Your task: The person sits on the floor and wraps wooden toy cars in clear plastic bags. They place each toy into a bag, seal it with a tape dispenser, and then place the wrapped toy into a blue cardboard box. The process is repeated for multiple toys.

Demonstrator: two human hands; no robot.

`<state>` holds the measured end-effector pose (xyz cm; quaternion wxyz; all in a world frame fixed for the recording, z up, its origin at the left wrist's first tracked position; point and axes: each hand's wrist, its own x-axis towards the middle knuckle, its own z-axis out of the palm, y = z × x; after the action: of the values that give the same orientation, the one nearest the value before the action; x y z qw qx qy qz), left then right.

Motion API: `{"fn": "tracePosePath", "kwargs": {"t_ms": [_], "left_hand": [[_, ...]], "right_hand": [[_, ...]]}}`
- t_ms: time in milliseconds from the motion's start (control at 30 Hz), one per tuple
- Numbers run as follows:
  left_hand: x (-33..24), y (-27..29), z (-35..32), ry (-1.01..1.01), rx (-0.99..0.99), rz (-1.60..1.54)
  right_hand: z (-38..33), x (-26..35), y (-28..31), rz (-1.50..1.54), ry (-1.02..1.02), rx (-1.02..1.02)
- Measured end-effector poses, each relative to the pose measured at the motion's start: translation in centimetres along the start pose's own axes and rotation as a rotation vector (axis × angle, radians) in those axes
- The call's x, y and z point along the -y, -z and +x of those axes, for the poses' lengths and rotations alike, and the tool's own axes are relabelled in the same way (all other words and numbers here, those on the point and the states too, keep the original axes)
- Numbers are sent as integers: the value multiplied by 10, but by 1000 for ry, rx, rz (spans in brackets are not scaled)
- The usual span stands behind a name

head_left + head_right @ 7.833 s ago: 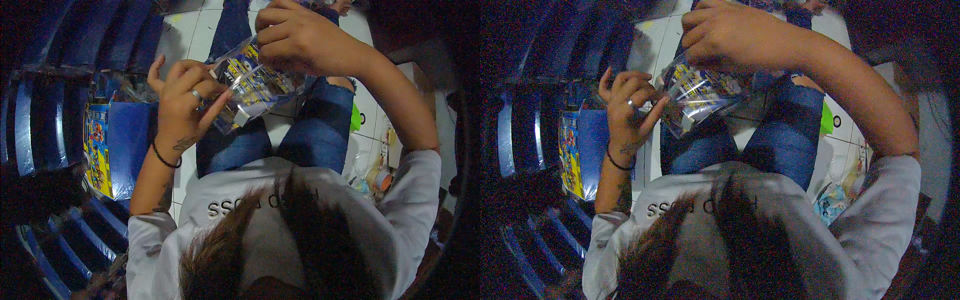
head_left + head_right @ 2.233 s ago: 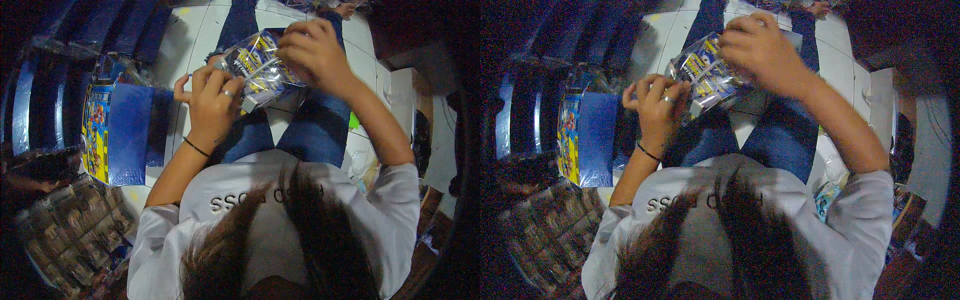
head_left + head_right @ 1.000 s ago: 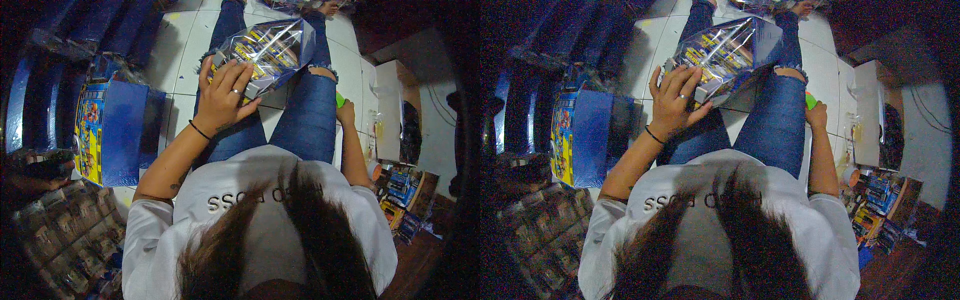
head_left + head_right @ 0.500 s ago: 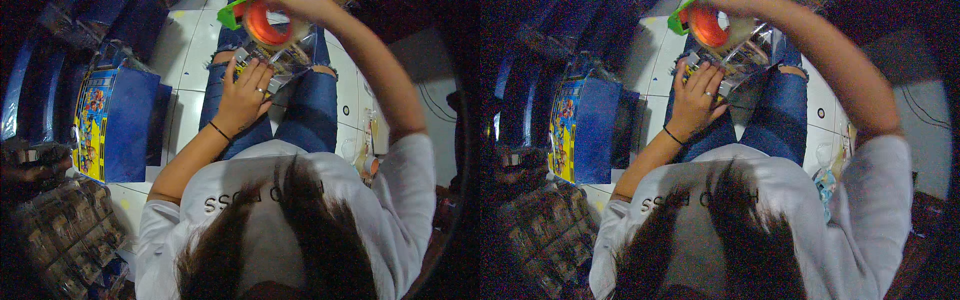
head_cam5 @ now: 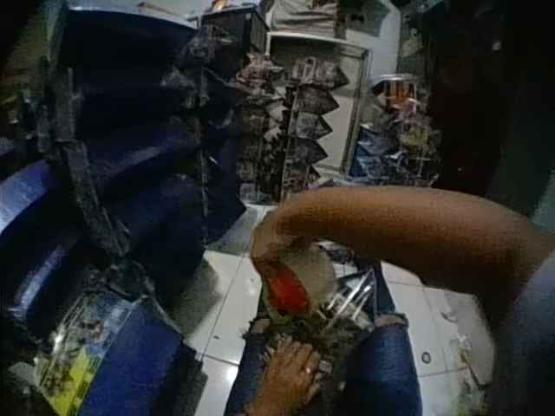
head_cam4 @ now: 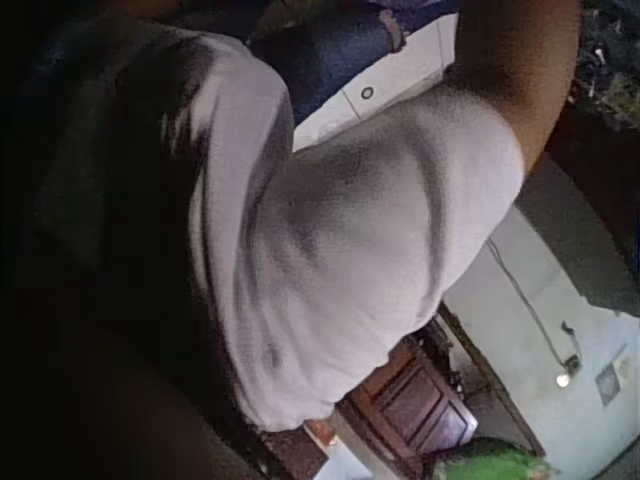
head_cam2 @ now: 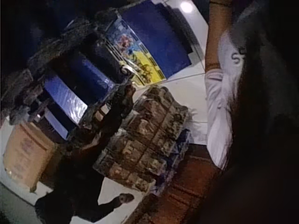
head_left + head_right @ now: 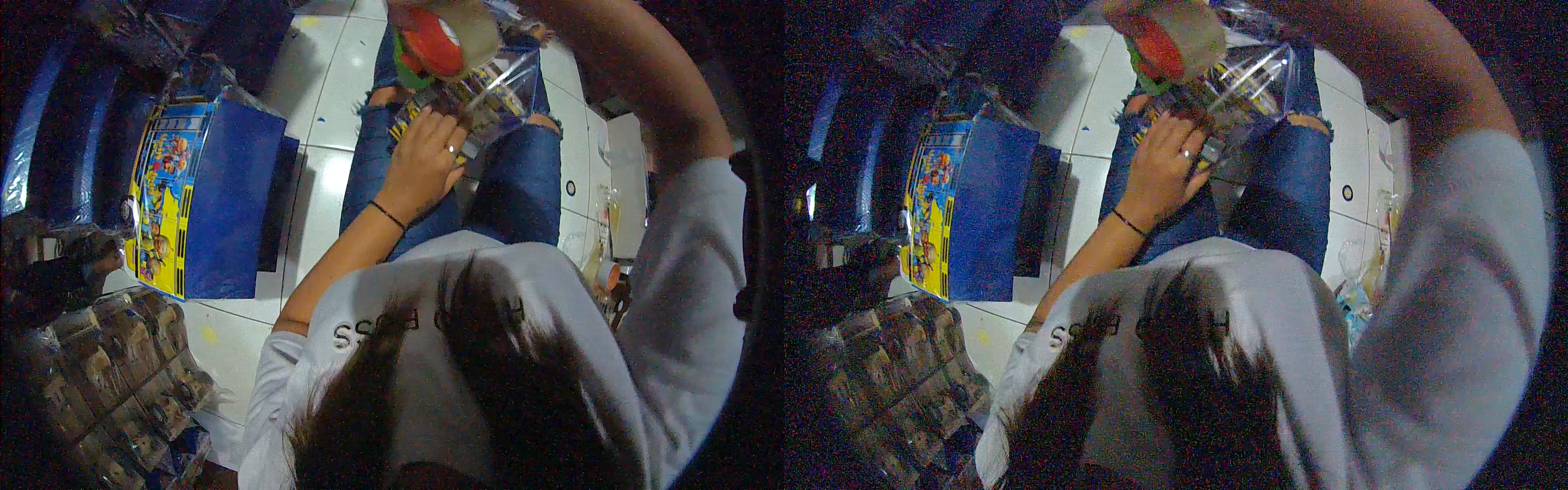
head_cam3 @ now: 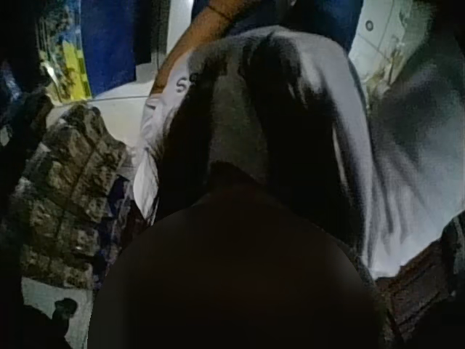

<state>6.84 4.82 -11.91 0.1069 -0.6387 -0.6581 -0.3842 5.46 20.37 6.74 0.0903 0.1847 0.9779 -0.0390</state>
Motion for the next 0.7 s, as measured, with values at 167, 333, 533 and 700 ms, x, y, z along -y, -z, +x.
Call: {"fn": "tracePosePath", "kwargs": {"t_ms": [167, 333, 533, 700], "left_hand": [[8, -5, 1, 12, -35, -85], [5, -3, 1, -12, -66, -105], [2, -3, -2, -48, -82, -81], [8, 1, 2, -46, -63, -43]], "right_hand": [[-101, -25, -19, 239, 5, -208], [-209, -38, -90, 246, 16, -466], [-269, -25, -137, 458, -73, -508], [-227, -21, -164, 329, -168, -347]]}}
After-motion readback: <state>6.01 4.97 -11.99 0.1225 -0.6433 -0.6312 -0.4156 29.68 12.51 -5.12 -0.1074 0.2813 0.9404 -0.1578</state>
